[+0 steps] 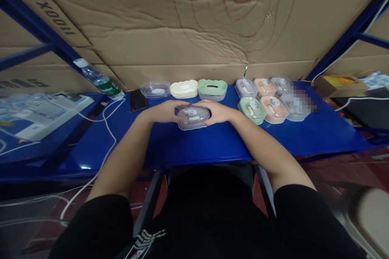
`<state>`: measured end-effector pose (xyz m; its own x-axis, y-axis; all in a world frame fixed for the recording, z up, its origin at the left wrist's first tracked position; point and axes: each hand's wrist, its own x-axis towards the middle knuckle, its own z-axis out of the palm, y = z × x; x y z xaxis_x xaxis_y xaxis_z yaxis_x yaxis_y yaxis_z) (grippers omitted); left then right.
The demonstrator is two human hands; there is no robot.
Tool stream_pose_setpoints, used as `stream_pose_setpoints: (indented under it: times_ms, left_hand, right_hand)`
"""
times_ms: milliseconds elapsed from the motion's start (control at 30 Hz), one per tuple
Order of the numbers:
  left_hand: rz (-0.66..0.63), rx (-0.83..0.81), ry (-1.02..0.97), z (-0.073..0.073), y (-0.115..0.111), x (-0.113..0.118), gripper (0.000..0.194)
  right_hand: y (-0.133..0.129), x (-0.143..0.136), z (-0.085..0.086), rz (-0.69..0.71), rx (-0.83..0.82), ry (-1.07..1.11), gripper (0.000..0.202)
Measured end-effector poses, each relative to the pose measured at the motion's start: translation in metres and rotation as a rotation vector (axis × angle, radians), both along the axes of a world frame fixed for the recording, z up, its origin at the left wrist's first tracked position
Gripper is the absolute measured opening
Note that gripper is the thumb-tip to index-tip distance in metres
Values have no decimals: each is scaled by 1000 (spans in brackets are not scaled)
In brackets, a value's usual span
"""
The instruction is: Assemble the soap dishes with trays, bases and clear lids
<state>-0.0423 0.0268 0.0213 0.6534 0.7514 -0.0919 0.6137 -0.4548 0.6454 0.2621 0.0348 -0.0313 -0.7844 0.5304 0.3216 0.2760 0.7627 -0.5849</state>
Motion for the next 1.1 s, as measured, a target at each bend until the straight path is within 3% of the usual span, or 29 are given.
stream_pose_setpoints:
  times_ms: [167,533,1100]
  left_hand:
    - [-2,62,17,2,-2,3,96]
    - [-36,57,2,1,-5,9,77]
    - [37,138,85,-1,0,6,90]
  right_hand:
    - [-2,0,0,-53,8,13,97]
    - [-5,3,4,-97,-81,-54,103]
    - [0,5,-1,-134,-44,-87,110]
